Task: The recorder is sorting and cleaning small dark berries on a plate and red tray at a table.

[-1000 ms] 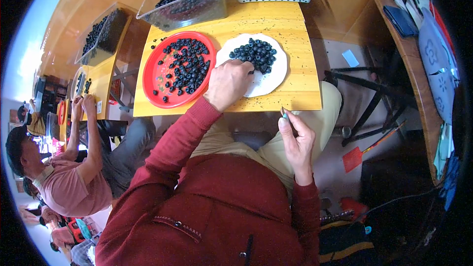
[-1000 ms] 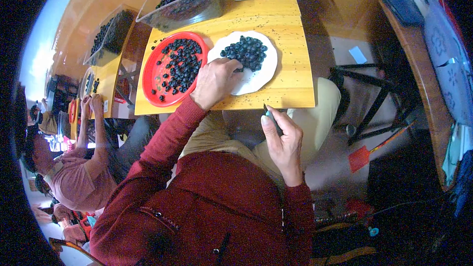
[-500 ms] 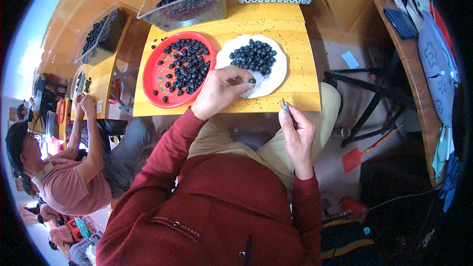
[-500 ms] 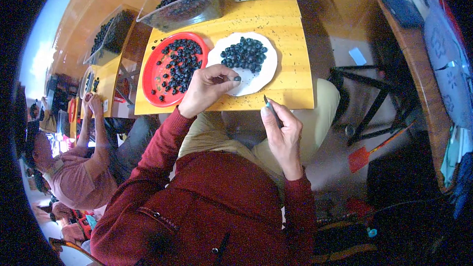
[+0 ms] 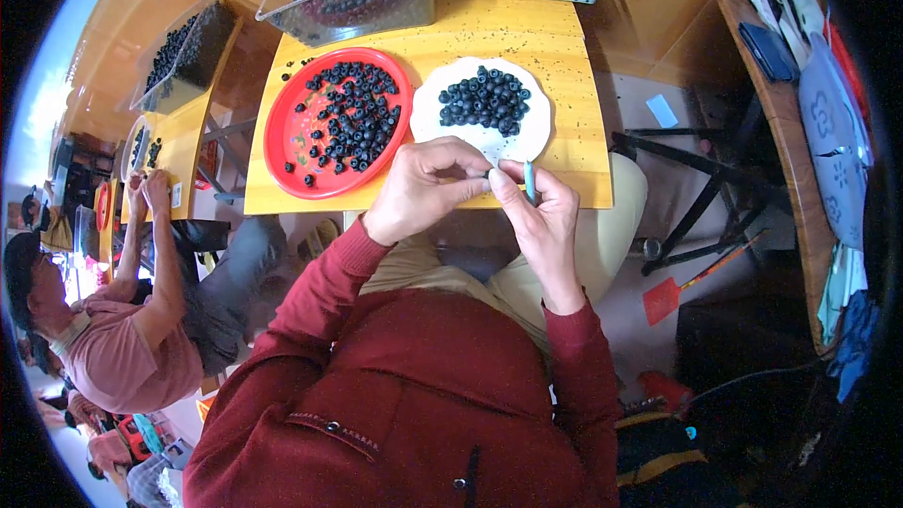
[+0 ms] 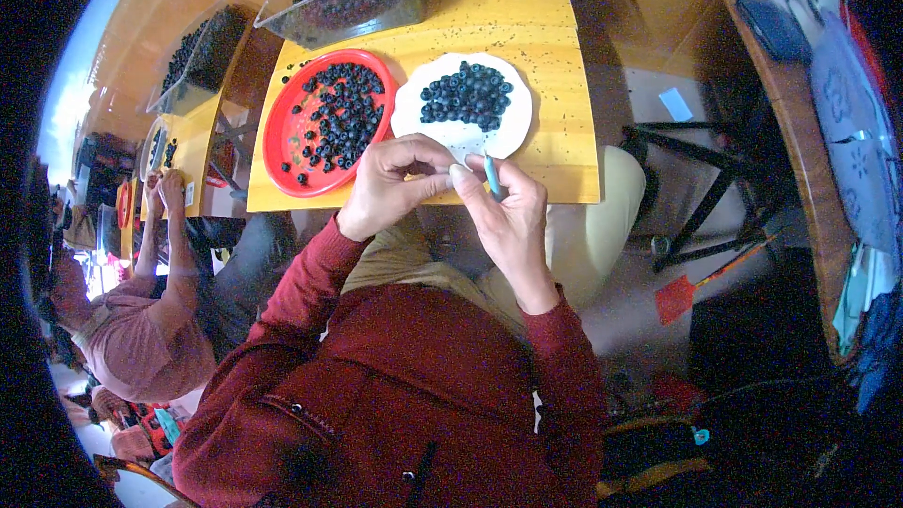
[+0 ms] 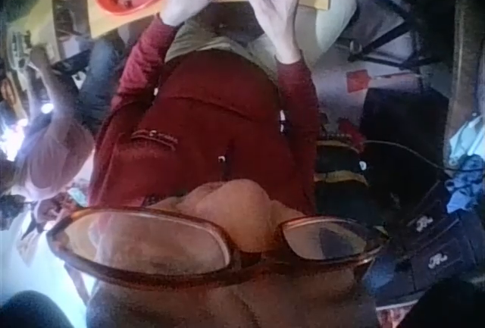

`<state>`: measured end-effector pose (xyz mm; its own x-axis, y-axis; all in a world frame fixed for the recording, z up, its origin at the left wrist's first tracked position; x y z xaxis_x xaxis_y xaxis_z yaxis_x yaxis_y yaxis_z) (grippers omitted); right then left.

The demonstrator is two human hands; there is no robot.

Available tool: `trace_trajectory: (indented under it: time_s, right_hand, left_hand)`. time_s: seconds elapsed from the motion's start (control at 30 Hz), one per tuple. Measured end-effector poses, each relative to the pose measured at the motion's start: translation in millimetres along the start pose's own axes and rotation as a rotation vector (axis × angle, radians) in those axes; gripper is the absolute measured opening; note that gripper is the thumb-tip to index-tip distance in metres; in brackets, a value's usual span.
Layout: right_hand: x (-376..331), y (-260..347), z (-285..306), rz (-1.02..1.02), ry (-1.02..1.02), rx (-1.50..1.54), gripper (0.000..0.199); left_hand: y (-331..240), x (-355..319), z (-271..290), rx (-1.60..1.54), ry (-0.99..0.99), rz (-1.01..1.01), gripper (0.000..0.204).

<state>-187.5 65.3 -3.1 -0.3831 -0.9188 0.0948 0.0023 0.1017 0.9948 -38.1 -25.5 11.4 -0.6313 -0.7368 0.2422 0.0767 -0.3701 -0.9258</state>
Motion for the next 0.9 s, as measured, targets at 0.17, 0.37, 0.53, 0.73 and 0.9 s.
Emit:
trace_trajectory:
  time_s: [0.17,0.37,0.53,0.73,0.9]
  right_hand:
    - [-1.9,-7.0,-0.8,-0.151,0.026,0.134,0.022]
    - [-4.0,-7.1,-3.8,-0.345,0.029,0.478,0.017]
    - [-0.9,-4.1,-7.9,-0.394,0.070,0.576,0.017]
    - [-1.0,-0.7,-11.9,-0.380,0.097,0.507,0.020]
    - [-7.0,2.9,-15.5,-0.100,0.100,-0.063,0.031]
  left_hand:
    - [2.3,-3.8,0.1,0.001,0.022,-0.021,0.015]
    - [10.5,-9.0,-1.9,-0.243,0.010,0.038,0.014]
    - [15.8,-10.7,1.6,-0.408,-0.023,0.031,0.014]
    - [23.4,-12.3,7.2,-0.586,0.000,0.074,0.011]
    - [35.0,-13.8,14.6,-0.664,0.000,0.047,0.014]
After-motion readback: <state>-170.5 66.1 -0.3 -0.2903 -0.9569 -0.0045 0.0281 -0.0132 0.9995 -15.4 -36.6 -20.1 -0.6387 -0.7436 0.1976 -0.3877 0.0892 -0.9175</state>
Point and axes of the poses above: each hand's wrist, its own x-axis towards the middle knuckle, its own z-axis out of the back of the hand, y = z × x, the point moved 2 cm from there along x, towards the middle knuckle
